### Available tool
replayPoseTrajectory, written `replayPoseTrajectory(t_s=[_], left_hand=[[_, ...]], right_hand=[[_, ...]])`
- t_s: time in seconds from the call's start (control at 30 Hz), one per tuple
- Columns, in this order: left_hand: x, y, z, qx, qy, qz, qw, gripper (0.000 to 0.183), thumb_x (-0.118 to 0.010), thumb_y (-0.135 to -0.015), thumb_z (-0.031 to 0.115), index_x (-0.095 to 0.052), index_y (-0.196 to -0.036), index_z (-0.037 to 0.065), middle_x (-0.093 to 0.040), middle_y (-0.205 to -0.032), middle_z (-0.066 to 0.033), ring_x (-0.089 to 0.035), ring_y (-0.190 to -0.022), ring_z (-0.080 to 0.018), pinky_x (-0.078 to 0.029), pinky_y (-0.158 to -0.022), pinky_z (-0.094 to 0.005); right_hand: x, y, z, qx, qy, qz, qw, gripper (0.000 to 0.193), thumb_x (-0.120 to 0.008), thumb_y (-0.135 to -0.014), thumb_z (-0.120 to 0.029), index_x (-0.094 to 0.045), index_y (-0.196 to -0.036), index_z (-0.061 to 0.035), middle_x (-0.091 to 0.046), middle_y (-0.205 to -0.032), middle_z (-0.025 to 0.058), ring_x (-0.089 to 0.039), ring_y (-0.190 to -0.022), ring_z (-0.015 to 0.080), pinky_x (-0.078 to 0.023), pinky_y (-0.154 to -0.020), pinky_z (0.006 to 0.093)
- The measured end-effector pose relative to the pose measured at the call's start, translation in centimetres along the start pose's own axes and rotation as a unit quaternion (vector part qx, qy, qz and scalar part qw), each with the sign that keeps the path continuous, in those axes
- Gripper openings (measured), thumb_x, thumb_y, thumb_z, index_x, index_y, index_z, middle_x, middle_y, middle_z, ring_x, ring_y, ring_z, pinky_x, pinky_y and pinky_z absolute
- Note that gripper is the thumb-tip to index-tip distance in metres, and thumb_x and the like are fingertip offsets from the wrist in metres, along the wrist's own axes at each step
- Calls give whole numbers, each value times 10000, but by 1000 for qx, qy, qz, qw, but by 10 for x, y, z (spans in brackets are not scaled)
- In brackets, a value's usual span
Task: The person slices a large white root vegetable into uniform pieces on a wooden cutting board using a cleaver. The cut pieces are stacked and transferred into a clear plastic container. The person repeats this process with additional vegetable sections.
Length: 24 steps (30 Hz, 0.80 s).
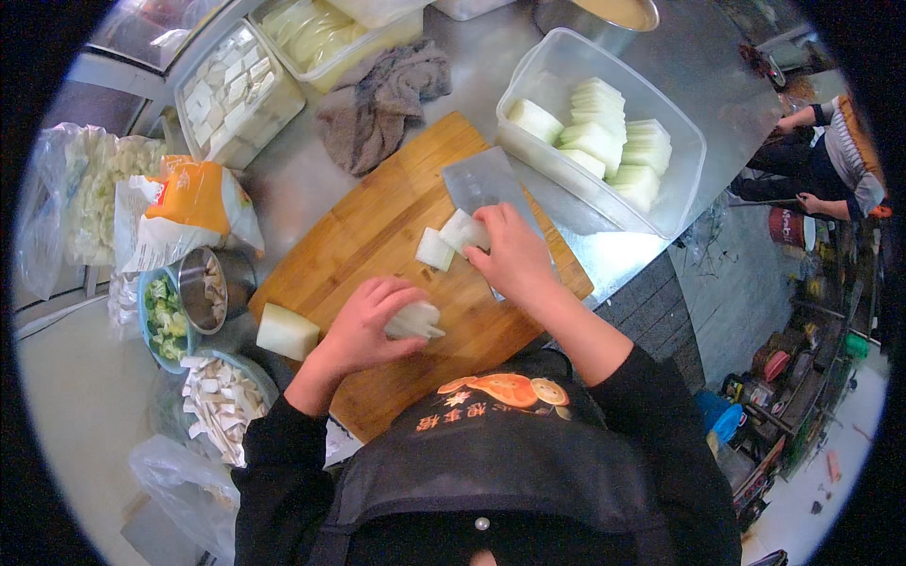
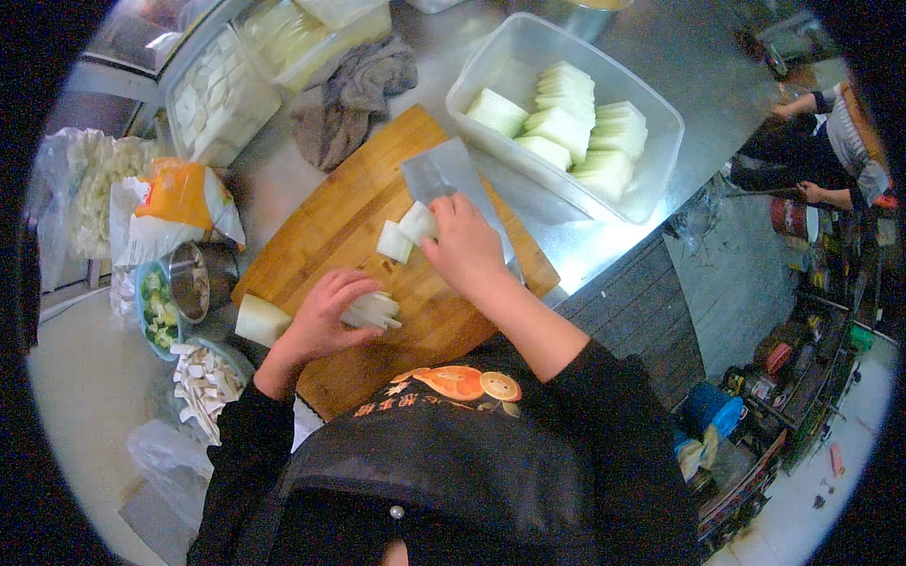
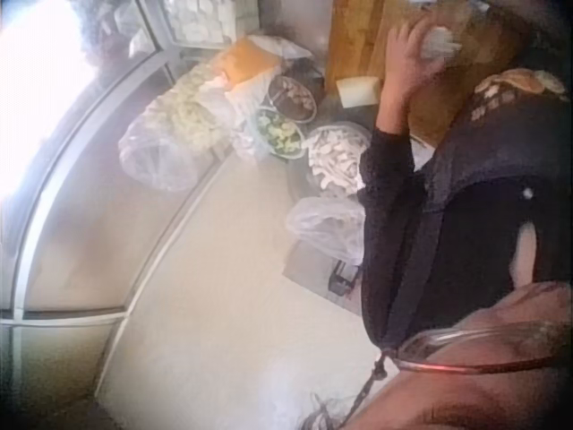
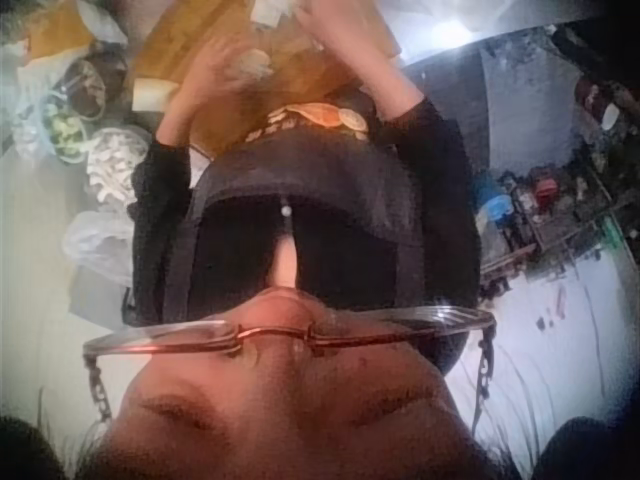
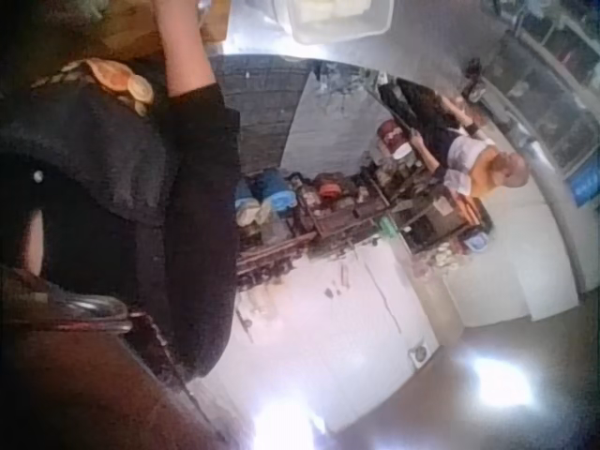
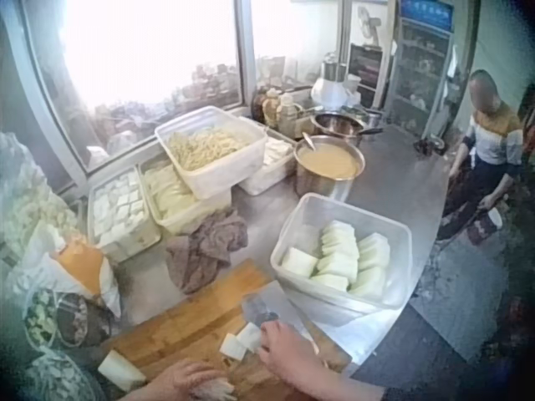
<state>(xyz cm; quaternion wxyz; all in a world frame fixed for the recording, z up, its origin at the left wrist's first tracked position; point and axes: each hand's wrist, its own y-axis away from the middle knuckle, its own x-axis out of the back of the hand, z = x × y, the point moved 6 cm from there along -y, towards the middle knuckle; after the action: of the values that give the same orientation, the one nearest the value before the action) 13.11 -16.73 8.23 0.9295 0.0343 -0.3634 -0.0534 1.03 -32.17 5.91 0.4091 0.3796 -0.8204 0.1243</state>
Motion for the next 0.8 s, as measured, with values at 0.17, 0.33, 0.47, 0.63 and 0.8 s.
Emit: replayPoseTrajectory(t_s=[0.17,0.33,0.47,0.63,0.8], left_hand=[[-7,21,2,24,-15,6,1000,769,-796,-617,221,-448,-1288,78,-505,-1226,-136,-469,-1148,-335,-393,-972,-388],[-18,39,-10,94,79,85,989,943,-808,-615,171,-285,-1393,68,-421,-1349,-143,-422,-1229,-330,-353,-1032,-383],[-29,48,-22,130,138,106,976,945,-808,-619,158,-275,-1393,60,-383,-1376,-172,-416,-1241,-320,-364,-1023,-373],[-25,44,-17,114,119,134,977,907,-802,-617,119,-305,-1375,70,-395,-1345,-177,-431,-1217,-326,-386,-999,-380],[-25,47,-12,43,65,180,980,726,-808,-606,123,-465,-1247,117,-408,-1267,-158,-457,-1152,-324,-423,-939,-391]], right_hand=[[-9,-4,-9,28,55,-20,998,411,-706,-686,-124,-481,-1018,-39,-491,-990,153,-540,-937,352,-497,-743,423],[-16,-4,-13,26,41,-48,998,405,-687,-697,-103,-490,-1048,-57,-483,-1020,148,-540,-925,357,-471,-774,430],[-28,-8,-17,46,48,-73,995,401,-642,-694,-59,-497,-1068,-54,-482,-1038,155,-543,-938,353,-474,-781,437],[-28,-9,-26,43,53,-98,993,382,-609,-718,-66,-501,-1085,-51,-485,-1049,152,-550,-944,353,-480,-775,442],[-23,-5,-25,13,15,-97,995,349,-600,-740,-83,-504,-1075,-60,-484,-1055,141,-561,-904,368,-485,-751,441]])
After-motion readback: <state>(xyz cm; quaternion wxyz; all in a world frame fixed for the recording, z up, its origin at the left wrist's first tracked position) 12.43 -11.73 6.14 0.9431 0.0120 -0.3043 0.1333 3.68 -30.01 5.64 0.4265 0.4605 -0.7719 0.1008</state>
